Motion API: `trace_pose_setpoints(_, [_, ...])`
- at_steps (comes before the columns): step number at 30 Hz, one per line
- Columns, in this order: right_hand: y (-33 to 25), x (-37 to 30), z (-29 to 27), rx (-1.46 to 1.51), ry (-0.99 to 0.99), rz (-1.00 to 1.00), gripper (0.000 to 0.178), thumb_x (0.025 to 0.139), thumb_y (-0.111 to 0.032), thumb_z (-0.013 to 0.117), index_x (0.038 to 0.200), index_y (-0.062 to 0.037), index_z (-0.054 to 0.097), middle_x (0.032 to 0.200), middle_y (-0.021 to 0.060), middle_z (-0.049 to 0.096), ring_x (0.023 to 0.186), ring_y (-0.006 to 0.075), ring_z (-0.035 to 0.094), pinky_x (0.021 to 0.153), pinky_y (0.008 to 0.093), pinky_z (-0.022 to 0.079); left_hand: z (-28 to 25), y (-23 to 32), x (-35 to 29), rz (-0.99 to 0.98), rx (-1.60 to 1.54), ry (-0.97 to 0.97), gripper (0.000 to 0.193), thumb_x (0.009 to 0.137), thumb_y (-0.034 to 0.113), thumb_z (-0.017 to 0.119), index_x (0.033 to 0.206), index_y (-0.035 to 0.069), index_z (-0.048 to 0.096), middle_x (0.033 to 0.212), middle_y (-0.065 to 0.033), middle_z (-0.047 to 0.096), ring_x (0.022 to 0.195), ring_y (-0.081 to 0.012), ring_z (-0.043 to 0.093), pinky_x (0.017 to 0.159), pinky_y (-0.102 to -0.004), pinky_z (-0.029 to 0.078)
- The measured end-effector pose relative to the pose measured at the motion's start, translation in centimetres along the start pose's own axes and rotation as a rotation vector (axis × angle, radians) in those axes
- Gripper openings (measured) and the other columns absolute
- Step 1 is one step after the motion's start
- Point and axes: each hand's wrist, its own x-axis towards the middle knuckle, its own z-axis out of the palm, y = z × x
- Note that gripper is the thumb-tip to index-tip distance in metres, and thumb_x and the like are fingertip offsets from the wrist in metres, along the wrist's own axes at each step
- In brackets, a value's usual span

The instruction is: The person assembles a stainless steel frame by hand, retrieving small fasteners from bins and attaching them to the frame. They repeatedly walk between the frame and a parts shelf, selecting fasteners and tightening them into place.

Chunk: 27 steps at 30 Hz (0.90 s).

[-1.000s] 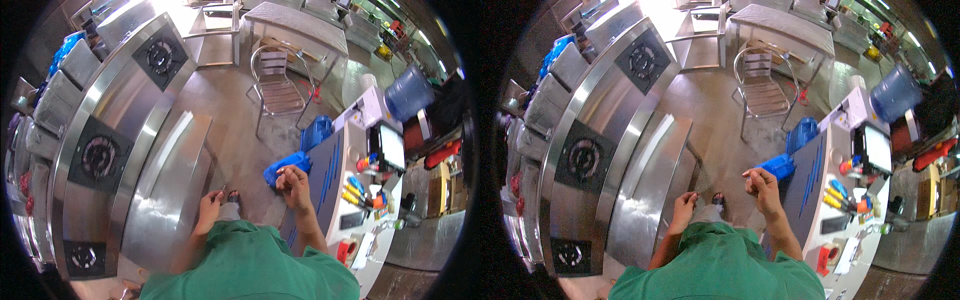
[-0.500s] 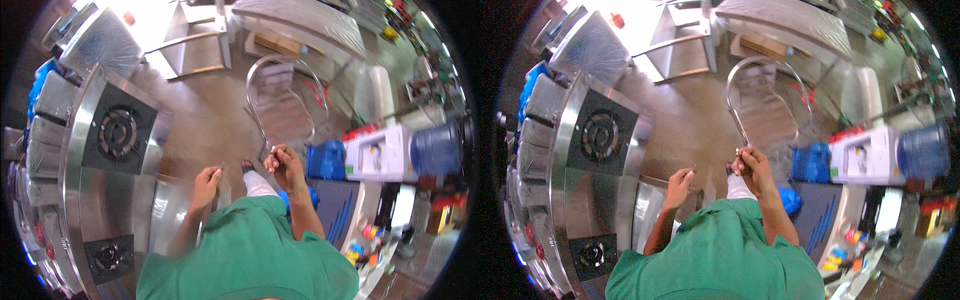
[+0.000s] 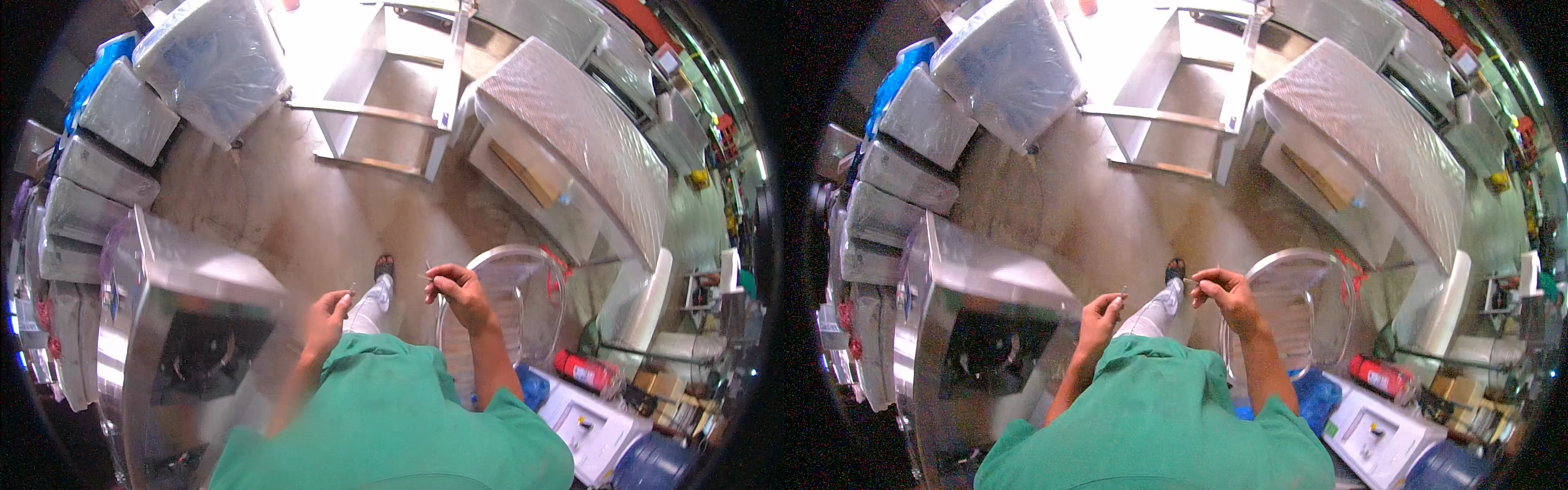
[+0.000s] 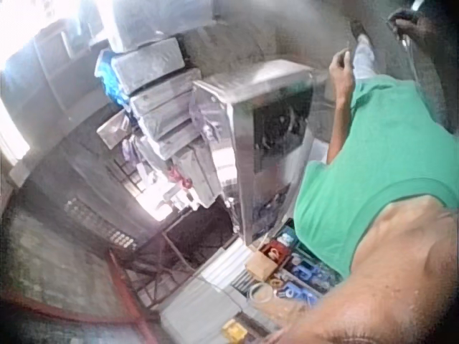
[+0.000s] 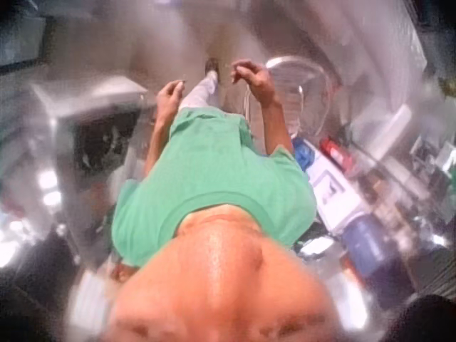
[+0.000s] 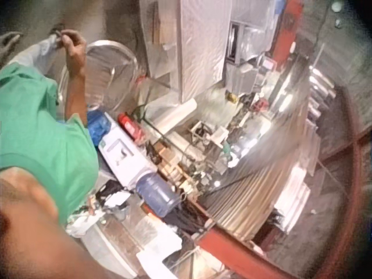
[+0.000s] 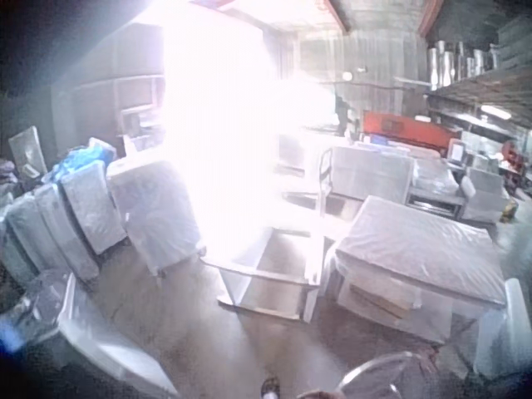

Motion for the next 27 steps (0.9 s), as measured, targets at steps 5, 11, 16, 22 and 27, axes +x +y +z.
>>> trace_pose_setpoints(5, [-2.7,16.1,-1.2,-0.148,0.026,0.141,0.018,0.091,-0.01,0.063,0.104,0.002,0.067,0.084,0.0082,0.068,0.074,0.0153,0.063,0.069,0.0286,0.051,-0.4,6.7,14.3,-0.028,-0.13,0.174,0.026,0.096,0.021,0.059,0.106,0.0,0.069,0.088,-0.002,0.066,0.074,-0.0085,0.057,0.066,-0.0252,0.047])
trace_pose_setpoints(11, [-7.3,32.0,-5.6,-0.455,-0.054,0.203,0.013,0.092,-0.009,0.063,0.1,-0.0008,0.07,0.087,0.0012,0.068,0.073,0.0071,0.056,0.068,0.023,0.047,-2.0,12.4,29.1,-0.078,-0.173,0.329,0.024,0.096,0.02,0.058,0.104,0.0,0.07,0.086,0.0003,0.063,0.072,-0.0065,0.053,0.064,-0.0233,0.044])
trace_pose_setpoints(16, [-10.0,46.5,-12.8,-0.868,-0.1,0.281,0.017,0.092,-0.013,0.061,0.1,0.0004,0.068,0.095,0.0112,0.07,0.088,0.0172,0.064,0.081,0.0322,0.049,-1.2,12.3,43.1,-0.22,-0.278,0.467,0.023,0.097,0.022,0.057,0.103,0.003,0.07,0.081,0.0035,0.057,0.063,-0.0022,0.044,0.053,-0.0189,0.035])
trace_pose_setpoints(22, [-11.7,65.5,-21.6,-1.199,-0.328,0.338,0.019,0.085,-0.019,0.063,0.091,-0.0017,0.065,0.085,0.0151,0.062,0.082,0.027,0.063,0.074,0.0381,0.051,3.1,8.5,63.0,-0.465,-0.606,0.688,0.031,0.099,0.034,0.054,0.109,0.006,0.064,0.081,0.0021,0.051,0.059,-0.0043,0.044,0.049,-0.0186,0.034])
trace_pose_setpoints(27, [-10.7,82.0,-28.2,-1.52,-0.651,0.321,0.023,0.084,-0.026,0.064,0.093,-0.0053,0.064,0.091,0.0186,0.062,0.088,0.0348,0.061,0.079,0.0446,0.049,4.8,5.3,78.5,-0.57,-0.769,0.796,0.047,0.097,0.048,0.046,0.118,0.007,0.057,0.087,0.0011,0.047,0.065,-0.0071,0.04,0.053,-0.0222,0.034])
